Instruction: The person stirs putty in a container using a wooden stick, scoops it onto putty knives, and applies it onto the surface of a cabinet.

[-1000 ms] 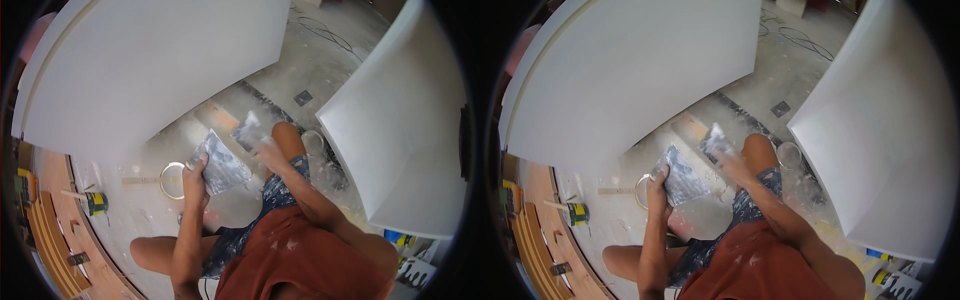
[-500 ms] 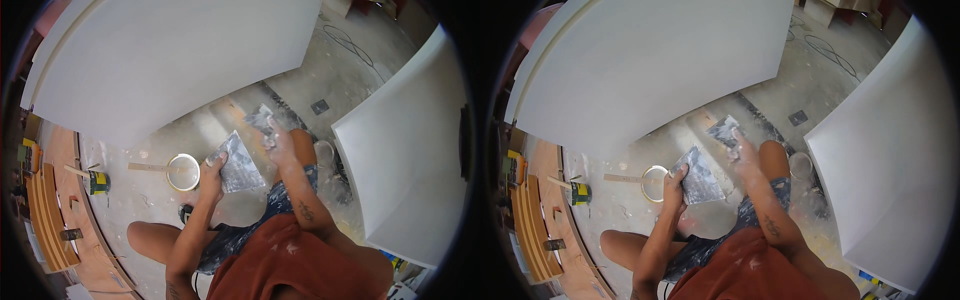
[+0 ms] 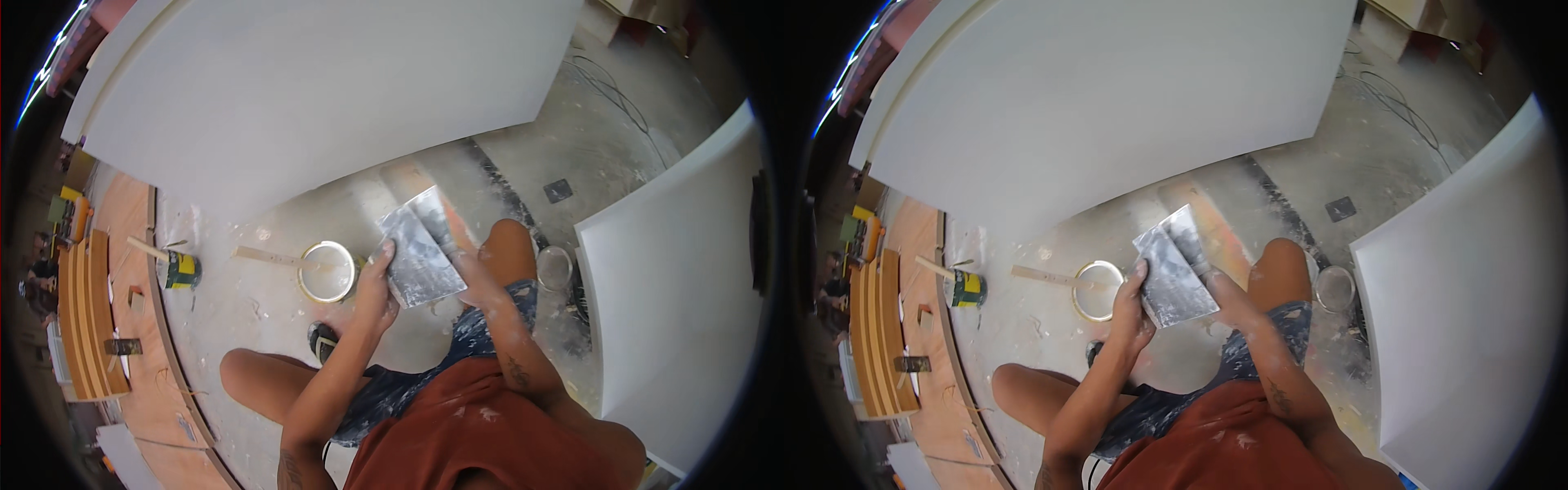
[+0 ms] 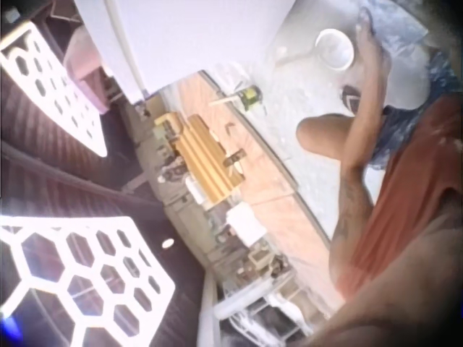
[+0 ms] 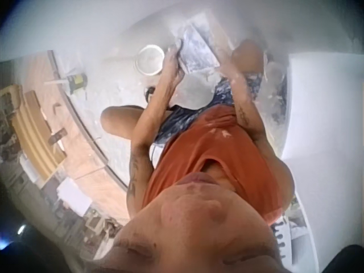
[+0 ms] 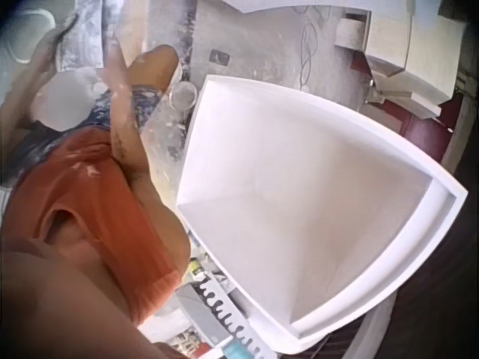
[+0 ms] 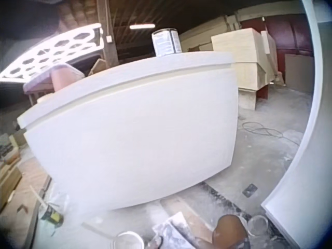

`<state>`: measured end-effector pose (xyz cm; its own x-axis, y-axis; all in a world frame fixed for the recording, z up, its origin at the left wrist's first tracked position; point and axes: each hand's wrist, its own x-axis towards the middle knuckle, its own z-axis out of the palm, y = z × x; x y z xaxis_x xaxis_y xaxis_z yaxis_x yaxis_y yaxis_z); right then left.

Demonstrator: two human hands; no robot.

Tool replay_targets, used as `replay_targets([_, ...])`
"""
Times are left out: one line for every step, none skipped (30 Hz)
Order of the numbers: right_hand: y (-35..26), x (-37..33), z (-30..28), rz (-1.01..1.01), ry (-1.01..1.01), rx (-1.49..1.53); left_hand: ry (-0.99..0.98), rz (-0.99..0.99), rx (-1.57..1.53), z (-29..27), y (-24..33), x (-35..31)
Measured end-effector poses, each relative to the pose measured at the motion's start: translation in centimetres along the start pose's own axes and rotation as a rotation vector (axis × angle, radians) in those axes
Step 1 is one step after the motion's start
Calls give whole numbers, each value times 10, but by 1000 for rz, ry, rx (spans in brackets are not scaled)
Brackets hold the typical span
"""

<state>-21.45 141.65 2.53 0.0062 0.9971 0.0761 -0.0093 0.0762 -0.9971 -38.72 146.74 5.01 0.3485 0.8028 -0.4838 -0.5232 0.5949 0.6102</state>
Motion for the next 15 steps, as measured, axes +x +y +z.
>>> replay_targets([10, -3, 5, -154, -81, -28, 15, 13, 0, -1, 0, 1])
replay_targets([7, -4, 8, 128, -24, 280, 70, 106, 23, -3, 2, 4])
replay_targets([4, -5, 13, 418, 32, 580, 125, 199, 46, -8, 4, 5])
replay_targets([-1, -10, 23, 338, 216, 589, 182, 226, 127, -14, 8, 4])
replay_targets([-5, -15, 28, 335, 209, 587, 183, 233, 123, -12, 11, 3])
replay_targets([-9, -19, 35, 108, 260, 341, 205, 269, 426, -8, 15, -2])
replay_targets([-18, -21, 39, -11, 217, -11, 224, 299, 730, -6, 17, -4])
replay_targets([-32, -24, 46, -138, 220, -357, 192, 328, 890, -9, 12, -8])
replay_targets([-33, -21, 52, -134, 216, -359, 195, 324, 886, -11, 9, -10])
replay_targets([-32, -16, 56, -157, 151, -464, 125, 285, 819, -14, 8, -12])
replay_targets([-28, -7, 55, -184, 93, -571, 45, 250, 754, -17, 9, -9])
replay_targets([-21, -1, 48, -136, 16, -533, 12, 88, 898, -26, 21, -9])
replay_targets([-21, 3, 43, -135, 21, -537, 5, 87, 898, -26, 19, -6])
replay_targets([-20, 5, 40, -111, -15, -604, -33, 156, 767, -21, 19, -9])
replay_targets([-19, 6, 39, -87, -52, -670, -68, 225, 634, -16, 20, -12])
